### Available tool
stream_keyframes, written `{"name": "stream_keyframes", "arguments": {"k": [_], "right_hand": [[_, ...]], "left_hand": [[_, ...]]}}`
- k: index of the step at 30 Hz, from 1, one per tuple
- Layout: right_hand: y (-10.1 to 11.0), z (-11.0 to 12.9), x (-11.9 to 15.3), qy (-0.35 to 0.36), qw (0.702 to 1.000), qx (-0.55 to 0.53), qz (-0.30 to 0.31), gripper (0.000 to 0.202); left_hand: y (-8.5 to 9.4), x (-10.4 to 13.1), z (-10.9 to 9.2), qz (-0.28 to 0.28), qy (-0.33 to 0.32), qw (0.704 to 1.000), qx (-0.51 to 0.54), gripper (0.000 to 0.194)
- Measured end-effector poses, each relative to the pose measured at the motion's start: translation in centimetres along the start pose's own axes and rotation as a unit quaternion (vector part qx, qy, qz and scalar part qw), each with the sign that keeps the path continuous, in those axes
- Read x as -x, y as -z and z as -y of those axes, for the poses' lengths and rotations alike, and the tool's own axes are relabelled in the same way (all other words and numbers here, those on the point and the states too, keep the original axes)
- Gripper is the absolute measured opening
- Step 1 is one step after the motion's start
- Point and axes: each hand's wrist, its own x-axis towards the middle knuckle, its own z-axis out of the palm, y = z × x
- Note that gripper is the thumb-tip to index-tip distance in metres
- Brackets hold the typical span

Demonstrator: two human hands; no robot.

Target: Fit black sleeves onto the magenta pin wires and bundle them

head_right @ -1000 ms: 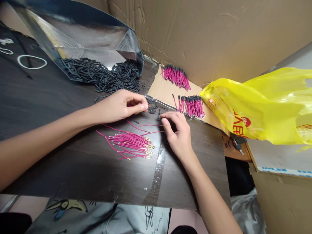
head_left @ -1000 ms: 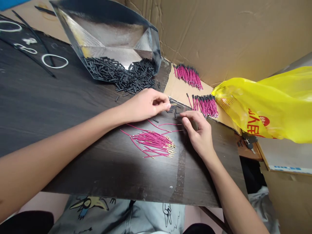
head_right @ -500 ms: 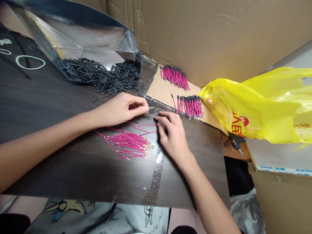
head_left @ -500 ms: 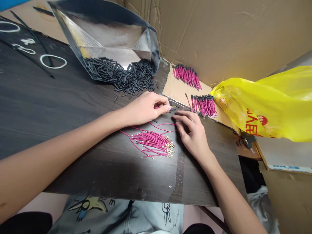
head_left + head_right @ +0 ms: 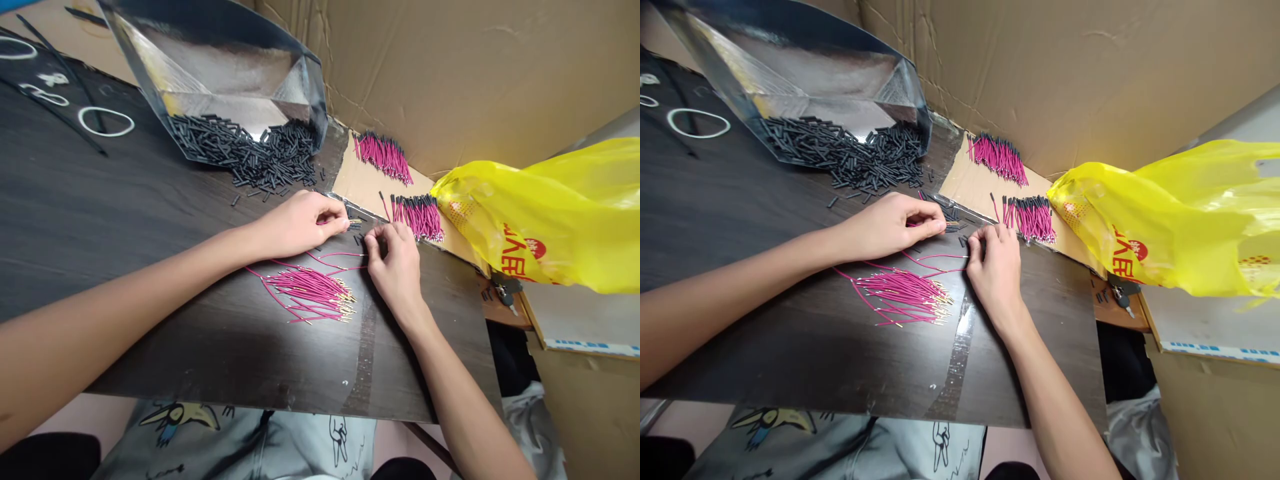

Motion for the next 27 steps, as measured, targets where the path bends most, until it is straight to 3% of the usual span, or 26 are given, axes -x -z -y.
{"name": "stream_keyframes", "arguments": {"k": [14, 27], "right_hand": [[0.0, 1.4, 0.2, 0.009, 1.0, 0.022, 0.02, 0.014], [-0.8, 1.7, -0.2, 0.082, 0.987, 0.115, 0.078, 0.015]], "left_hand": [[-0.4, -0.1, 0.0, -0.006, 0.002, 1.0, -0.006, 0.026], [-0.6, -0.1, 0.1, 0.006, 0.004, 1.0, -0.013, 0.027]]}}
